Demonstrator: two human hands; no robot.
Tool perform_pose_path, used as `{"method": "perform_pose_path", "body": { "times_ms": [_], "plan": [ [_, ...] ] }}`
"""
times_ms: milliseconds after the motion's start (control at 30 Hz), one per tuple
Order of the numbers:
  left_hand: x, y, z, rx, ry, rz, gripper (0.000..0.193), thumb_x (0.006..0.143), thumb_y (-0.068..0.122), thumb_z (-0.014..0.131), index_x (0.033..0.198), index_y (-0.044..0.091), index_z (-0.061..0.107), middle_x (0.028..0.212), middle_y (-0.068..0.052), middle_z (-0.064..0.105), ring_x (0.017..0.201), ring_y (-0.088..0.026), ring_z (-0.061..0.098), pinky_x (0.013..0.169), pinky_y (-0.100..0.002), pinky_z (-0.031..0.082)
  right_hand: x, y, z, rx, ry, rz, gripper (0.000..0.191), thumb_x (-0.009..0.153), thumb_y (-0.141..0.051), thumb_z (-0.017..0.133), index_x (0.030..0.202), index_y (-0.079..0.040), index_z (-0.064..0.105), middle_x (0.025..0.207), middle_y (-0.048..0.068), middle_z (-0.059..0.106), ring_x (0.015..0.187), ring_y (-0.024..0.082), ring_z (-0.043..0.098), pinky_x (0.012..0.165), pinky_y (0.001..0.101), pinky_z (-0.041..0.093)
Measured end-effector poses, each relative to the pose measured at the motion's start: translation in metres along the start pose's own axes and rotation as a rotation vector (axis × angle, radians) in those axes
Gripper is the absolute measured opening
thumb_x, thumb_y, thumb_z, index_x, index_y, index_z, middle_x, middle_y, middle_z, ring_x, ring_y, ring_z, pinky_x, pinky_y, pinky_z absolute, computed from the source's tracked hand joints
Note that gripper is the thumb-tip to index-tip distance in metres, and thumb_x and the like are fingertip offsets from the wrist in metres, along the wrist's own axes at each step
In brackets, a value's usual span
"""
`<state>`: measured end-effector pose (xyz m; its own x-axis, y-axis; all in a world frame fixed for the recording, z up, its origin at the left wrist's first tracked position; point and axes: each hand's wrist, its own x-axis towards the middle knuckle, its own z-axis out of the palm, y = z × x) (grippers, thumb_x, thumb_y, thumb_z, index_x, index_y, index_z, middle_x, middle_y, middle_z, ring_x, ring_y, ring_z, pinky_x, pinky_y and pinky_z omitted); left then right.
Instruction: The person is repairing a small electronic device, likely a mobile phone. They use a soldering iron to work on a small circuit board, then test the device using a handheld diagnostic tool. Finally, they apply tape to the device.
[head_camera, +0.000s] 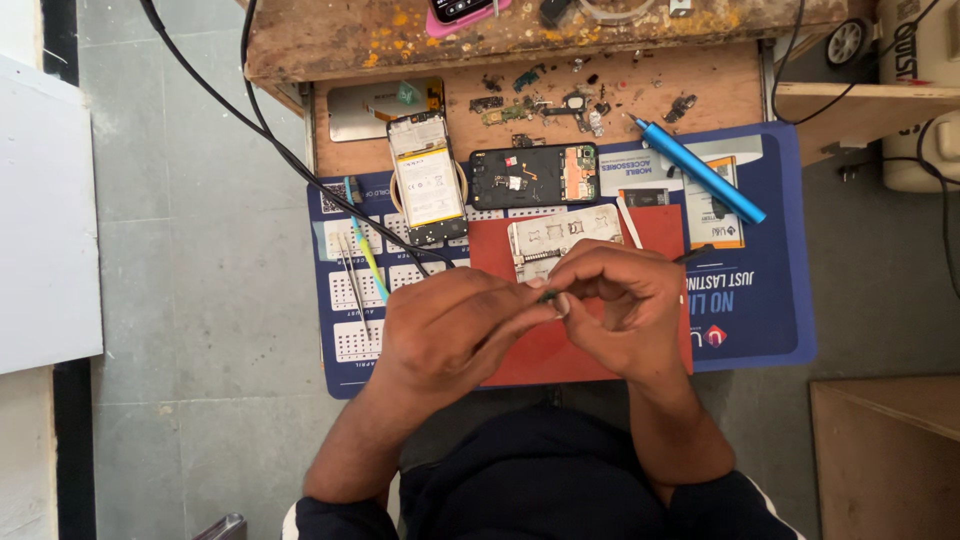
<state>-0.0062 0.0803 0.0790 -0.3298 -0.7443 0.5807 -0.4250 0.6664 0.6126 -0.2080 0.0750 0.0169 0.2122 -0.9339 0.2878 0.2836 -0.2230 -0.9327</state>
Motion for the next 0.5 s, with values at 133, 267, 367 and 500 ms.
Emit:
{"method": "perform_pose_path", "body": {
  "times_ms": [133,267,367,500],
  "plan": [
    [0.0005,-0.0007,-0.0017,0.012,-0.039,-0.001,0.021,0.086,0.011,0.088,0.098,0.002,0.074,0.086,-0.007,0.072,0.074,-0.019,0.073,0.061,-0.03,0.057,-0.0004,0.0026,-0.0018,-0.002,-0.016,0.012,0.014,0.089,0.017,0.063,0.1,0.01,0.069,0.098,0.015,0.071,0.09,0.014,0.071,0.078,0.0245,0.062],
    [0.0021,-0.0029,0.0001,-0.009,-0.048,0.007,0.021,0.086,0.012,0.088,0.097,0.001,0.074,0.087,-0.008,0.073,0.075,-0.02,0.074,0.063,-0.029,0.058,-0.001,0.0049,-0.0034,-0.001,0.0,0.01,0.018,0.088,0.017,0.06,0.101,0.011,0.071,0.097,0.016,0.072,0.087,0.013,0.07,0.075,0.022,0.058],
    [0.0023,-0.0027,0.002,0.004,-0.009,0.015,0.021,0.086,0.013,0.089,0.096,0.003,0.073,0.088,-0.007,0.073,0.077,-0.02,0.075,0.065,-0.029,0.059,-0.0008,0.0045,-0.0044,-0.001,0.0,0.006,0.021,0.087,0.018,0.059,0.102,0.011,0.071,0.095,0.017,0.072,0.084,0.013,0.069,0.074,0.0216,0.058],
    [0.0014,-0.0022,0.0015,0.026,0.004,0.006,0.021,0.086,0.013,0.089,0.094,0.004,0.072,0.087,-0.006,0.073,0.078,-0.019,0.076,0.066,-0.029,0.06,0.0001,0.0036,-0.0045,0.008,-0.008,0.013,0.016,0.088,0.018,0.062,0.1,0.01,0.069,0.099,0.016,0.072,0.091,0.015,0.072,0.078,0.0252,0.062]
  ]
}}
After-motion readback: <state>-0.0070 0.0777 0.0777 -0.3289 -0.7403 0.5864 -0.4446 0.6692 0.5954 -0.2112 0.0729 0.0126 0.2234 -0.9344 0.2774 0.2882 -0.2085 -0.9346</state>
